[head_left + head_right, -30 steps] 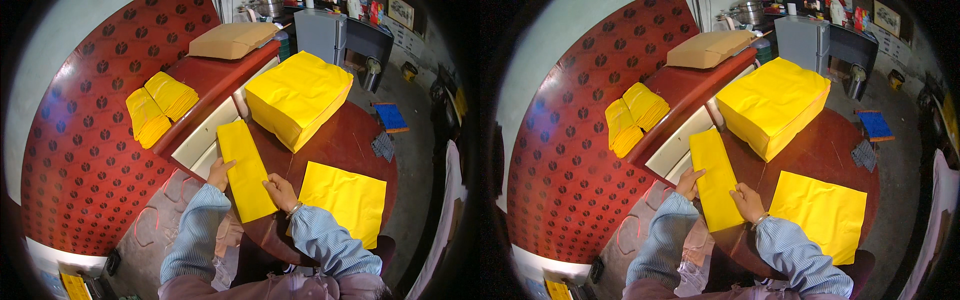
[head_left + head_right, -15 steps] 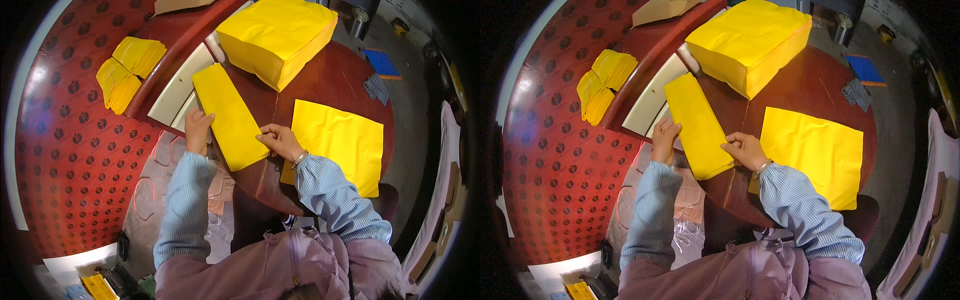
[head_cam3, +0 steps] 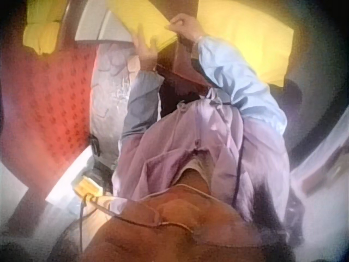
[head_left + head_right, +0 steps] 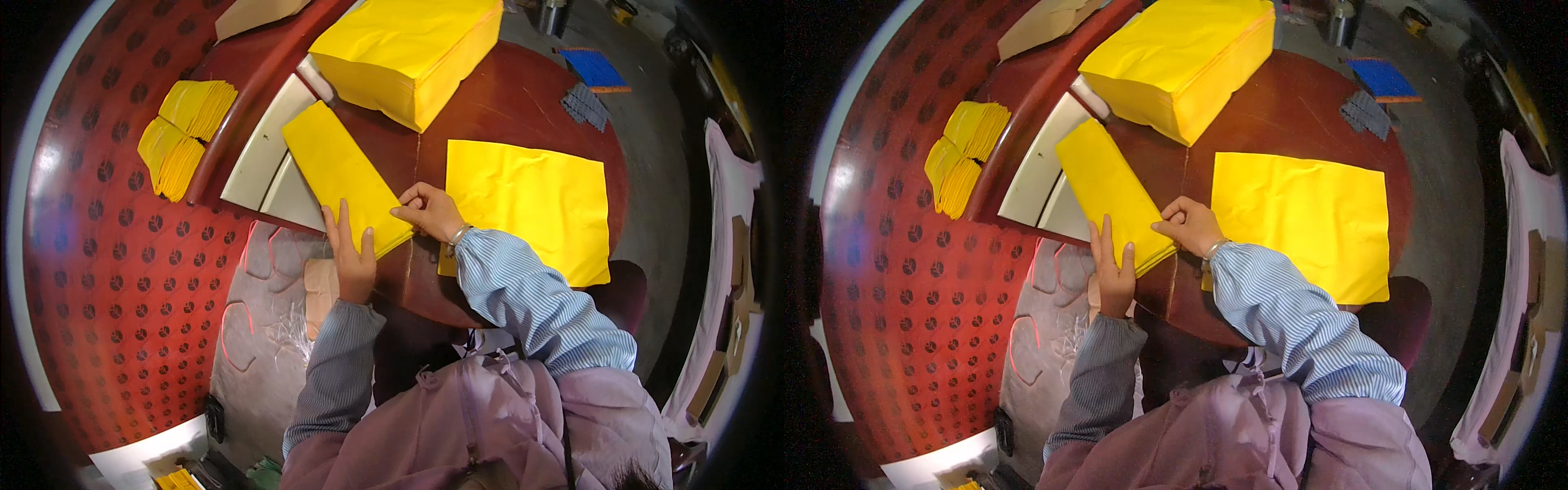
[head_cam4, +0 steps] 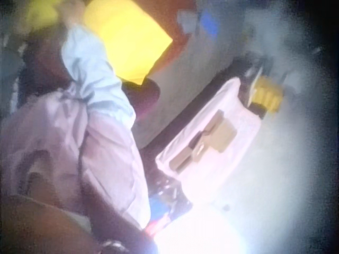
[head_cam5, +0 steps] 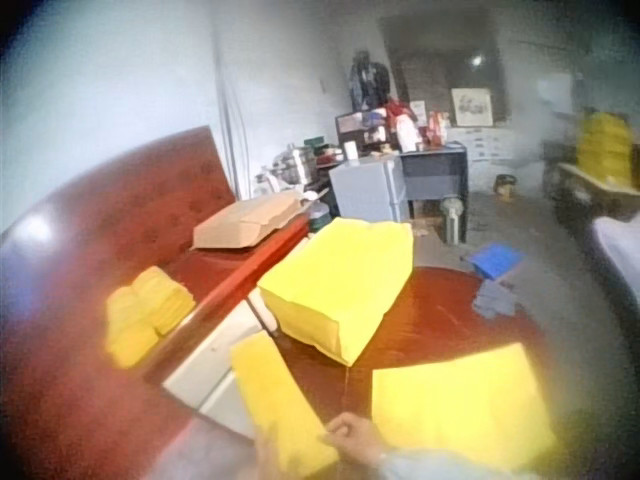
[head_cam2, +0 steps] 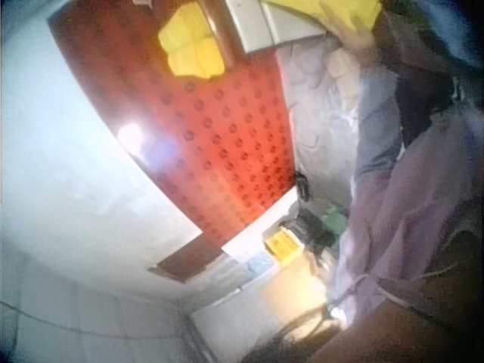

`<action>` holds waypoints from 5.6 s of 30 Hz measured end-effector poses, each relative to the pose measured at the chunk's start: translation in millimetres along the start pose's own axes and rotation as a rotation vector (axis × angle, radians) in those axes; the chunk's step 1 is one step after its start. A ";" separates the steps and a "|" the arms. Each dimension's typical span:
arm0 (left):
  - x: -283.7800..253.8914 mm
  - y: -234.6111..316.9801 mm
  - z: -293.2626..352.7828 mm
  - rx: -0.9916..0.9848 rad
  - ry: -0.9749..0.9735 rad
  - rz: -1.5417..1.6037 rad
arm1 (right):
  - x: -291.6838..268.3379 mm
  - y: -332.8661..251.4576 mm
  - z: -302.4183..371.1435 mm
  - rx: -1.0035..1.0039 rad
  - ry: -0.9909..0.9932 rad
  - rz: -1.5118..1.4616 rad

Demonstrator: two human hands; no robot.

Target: The person folds yellow paper sheets on a round table, using a small gray tool to press the edges. They fold each sheet in half, then fold the sides inward, and stack the finished pieces.

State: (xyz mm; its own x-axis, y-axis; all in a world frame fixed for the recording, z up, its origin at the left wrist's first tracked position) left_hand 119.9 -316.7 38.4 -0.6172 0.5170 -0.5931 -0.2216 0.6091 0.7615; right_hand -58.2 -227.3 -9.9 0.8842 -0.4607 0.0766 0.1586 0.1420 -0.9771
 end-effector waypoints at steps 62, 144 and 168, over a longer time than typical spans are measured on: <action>51.7 75.9 -10.3 -0.170 -0.183 -0.830 | -0.1 29.0 79.7 -0.107 -0.168 -0.542; 45.2 61.0 -2.0 -0.193 -0.146 -0.763 | 28.8 33.5 78.9 0.160 -0.417 -1.220; 45.1 59.9 -5.7 -0.188 -0.102 -0.665 | 23.7 29.1 87.6 0.006 -0.347 -0.849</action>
State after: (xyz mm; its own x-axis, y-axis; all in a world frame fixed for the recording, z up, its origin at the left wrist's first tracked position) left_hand 74.5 -260.3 58.8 -0.2332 0.1296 -0.9638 -0.6602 0.7065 0.2548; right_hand 5.8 -157.3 -19.1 0.5515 -0.1234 0.8250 0.8171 -0.1189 -0.5641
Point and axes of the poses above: each hand's wrist, its own z-axis away from the middle knuckle, its own x-axis out of the palm, y = z × x, the point moved 5 cm from there along -z, towards the middle knuckle, and after that the axes turned 7 degrees about -y, right-handed, at the moved point
